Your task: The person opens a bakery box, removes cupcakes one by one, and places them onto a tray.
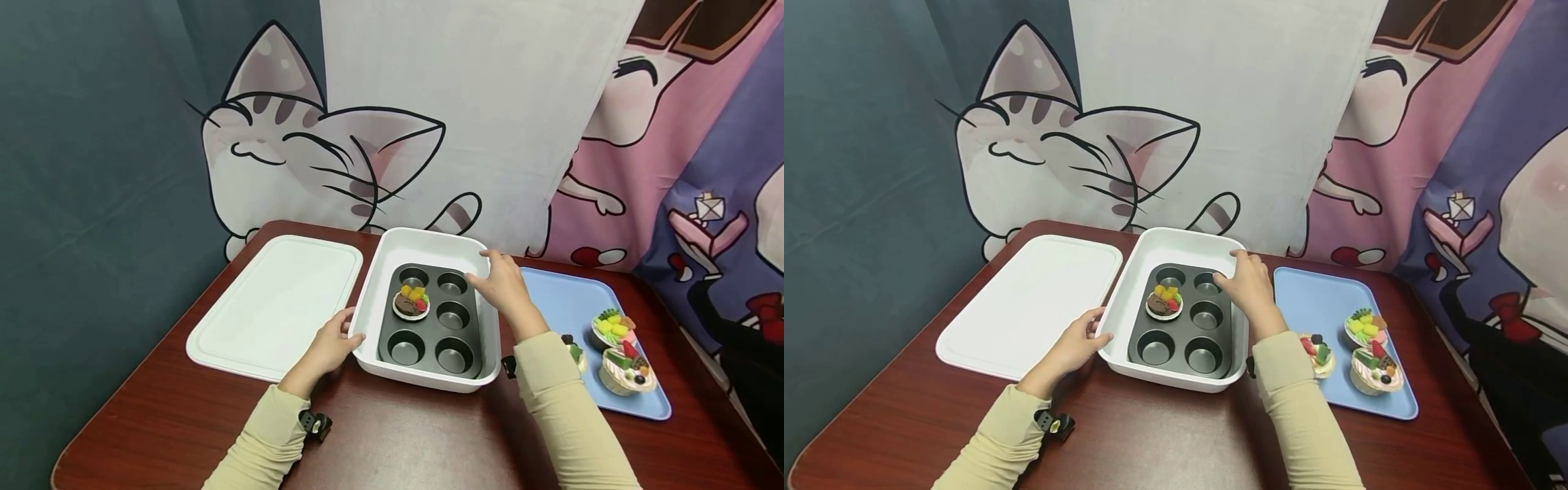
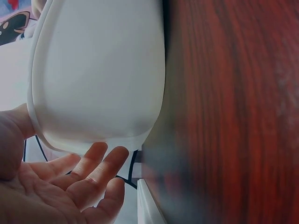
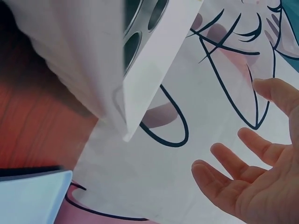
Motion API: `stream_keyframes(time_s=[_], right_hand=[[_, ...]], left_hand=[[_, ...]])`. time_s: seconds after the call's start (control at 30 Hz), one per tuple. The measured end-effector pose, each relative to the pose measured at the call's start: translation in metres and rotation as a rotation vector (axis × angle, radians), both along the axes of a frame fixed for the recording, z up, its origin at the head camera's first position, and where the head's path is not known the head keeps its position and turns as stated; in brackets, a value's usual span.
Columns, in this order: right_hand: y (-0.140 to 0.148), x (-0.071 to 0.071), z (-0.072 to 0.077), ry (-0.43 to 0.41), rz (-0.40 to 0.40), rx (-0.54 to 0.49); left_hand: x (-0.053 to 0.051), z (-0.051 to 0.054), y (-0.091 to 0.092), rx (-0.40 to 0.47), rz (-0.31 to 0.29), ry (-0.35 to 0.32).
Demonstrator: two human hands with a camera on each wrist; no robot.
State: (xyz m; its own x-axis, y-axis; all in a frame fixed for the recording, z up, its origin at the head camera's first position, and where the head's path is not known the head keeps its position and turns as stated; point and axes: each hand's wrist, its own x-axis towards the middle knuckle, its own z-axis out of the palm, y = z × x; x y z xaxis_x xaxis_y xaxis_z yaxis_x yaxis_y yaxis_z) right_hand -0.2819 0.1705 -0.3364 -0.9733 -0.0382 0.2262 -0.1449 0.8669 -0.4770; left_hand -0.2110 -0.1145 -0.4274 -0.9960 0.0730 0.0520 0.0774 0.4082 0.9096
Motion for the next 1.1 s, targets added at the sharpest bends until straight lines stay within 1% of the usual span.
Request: stream_keyframes(time_s=[0.13, 0.47, 0.7, 0.87, 1.1], right_hand=[[-0.003, 0.000, 0.002, 0.001, 0.008, 0.001], [-0.015, -0.001, 0.006, -0.043, 0.012, -0.011], [-0.024, -0.002, 0.007, -0.032, 0.027, 0.012], [-0.032, -0.003, 0.006, -0.043, 0.036, 0.014], [-0.041, -0.005, 0.002, -0.056, 0.049, 0.012]], left_hand=[[0.000, 0.000, 0.000, 0.007, -0.003, 0.001], [0.001, 0.002, 0.001, -0.002, -0.003, 0.006], [0.001, 0.002, 0.000, 0.005, -0.003, 0.010], [0.001, 0.001, 0.000, 0.014, -0.006, 0.014], [0.001, 0.001, 0.000, 0.014, -0.006, 0.007]])
